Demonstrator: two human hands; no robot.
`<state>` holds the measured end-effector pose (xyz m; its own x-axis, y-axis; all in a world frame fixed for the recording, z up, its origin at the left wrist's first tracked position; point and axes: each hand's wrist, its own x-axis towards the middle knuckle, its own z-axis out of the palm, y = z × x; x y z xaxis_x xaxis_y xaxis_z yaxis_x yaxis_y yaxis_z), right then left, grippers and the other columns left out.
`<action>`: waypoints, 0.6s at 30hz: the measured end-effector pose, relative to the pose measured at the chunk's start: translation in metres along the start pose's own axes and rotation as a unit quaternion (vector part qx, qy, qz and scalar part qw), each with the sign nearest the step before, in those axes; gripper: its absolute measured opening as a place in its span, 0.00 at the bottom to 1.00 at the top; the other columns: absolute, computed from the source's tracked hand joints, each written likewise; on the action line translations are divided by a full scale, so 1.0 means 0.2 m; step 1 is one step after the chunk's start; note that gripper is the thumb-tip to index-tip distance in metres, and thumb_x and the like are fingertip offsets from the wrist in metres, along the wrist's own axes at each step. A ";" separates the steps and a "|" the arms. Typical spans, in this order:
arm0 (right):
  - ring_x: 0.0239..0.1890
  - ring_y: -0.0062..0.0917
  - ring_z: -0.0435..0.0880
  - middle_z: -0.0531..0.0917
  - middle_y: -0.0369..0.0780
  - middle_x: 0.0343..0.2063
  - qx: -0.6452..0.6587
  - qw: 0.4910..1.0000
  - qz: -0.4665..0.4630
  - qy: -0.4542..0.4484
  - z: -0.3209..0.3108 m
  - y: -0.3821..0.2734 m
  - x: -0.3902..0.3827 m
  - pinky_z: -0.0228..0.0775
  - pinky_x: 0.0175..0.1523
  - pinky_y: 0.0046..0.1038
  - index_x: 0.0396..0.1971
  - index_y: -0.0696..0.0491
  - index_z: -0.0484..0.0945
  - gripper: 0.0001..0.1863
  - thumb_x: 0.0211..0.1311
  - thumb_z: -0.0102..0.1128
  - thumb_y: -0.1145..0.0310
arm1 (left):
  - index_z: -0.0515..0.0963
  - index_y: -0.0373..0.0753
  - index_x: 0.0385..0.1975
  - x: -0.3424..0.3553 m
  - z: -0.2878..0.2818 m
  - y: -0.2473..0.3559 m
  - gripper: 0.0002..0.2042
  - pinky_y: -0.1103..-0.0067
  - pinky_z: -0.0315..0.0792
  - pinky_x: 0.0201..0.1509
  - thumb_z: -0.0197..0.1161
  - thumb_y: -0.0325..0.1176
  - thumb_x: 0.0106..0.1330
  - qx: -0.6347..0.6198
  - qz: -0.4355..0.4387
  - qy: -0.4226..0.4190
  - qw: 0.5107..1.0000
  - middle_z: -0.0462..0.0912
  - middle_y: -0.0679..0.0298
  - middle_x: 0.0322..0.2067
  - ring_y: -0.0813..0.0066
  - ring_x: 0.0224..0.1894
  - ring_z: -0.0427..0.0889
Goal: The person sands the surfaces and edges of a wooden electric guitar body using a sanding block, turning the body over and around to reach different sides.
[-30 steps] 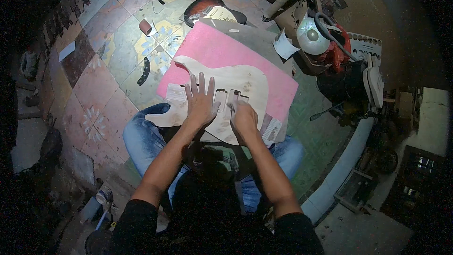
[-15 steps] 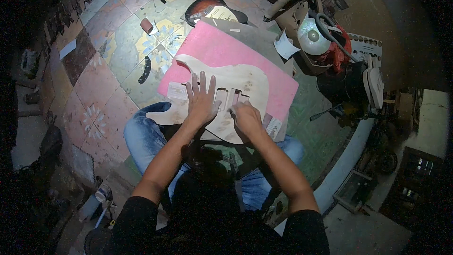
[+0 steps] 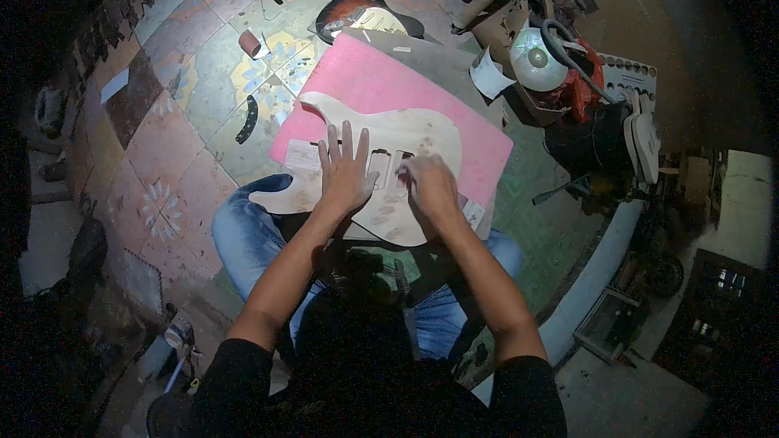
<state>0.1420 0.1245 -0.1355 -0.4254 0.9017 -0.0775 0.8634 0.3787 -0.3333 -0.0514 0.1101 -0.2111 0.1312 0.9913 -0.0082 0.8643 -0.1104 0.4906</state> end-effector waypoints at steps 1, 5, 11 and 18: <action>0.43 0.44 0.79 0.84 0.43 0.37 -0.016 0.998 0.047 0.044 -0.01 -0.01 0.01 0.73 0.50 0.40 0.41 0.52 0.83 0.15 0.51 0.61 0.78 | 0.56 0.40 0.74 0.00 0.00 0.01 0.43 0.44 0.40 0.75 0.67 0.47 0.59 0.000 0.006 0.002 1.000 0.47 0.42 0.74 0.35 0.76 0.42; 0.44 0.43 0.79 0.83 0.45 0.37 0.009 0.998 0.043 0.036 0.15 0.04 -0.11 0.73 0.49 0.41 0.41 0.52 0.83 0.15 0.50 0.62 0.79 | 0.56 0.40 0.74 0.02 0.01 0.05 0.43 0.44 0.40 0.75 0.67 0.47 0.59 -0.005 0.008 0.000 1.000 0.47 0.42 0.74 0.35 0.76 0.42; 0.42 0.46 0.83 0.85 0.48 0.36 0.079 0.993 0.066 0.049 0.05 0.03 -0.04 0.73 0.50 0.42 0.38 0.55 0.83 0.09 0.60 0.56 0.74 | 0.56 0.40 0.74 0.00 0.00 0.02 0.43 0.44 0.40 0.75 0.68 0.46 0.59 0.003 0.006 0.004 1.000 0.47 0.42 0.74 0.35 0.76 0.42; 0.43 0.48 0.85 0.86 0.51 0.39 0.126 0.939 0.285 0.146 0.17 -0.06 0.03 0.75 0.51 0.41 0.44 0.58 0.84 0.13 0.65 0.56 0.69 | 0.57 0.40 0.74 0.01 0.01 0.04 0.43 0.44 0.40 0.75 0.68 0.46 0.58 -0.006 0.012 0.003 1.000 0.48 0.42 0.74 0.35 0.75 0.42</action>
<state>0.1190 0.1187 -0.1642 0.2119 0.9753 -0.0619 0.8206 -0.2119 -0.5308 -0.0441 0.1114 -0.2094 0.1496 0.9887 0.0085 0.8553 -0.1337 0.5006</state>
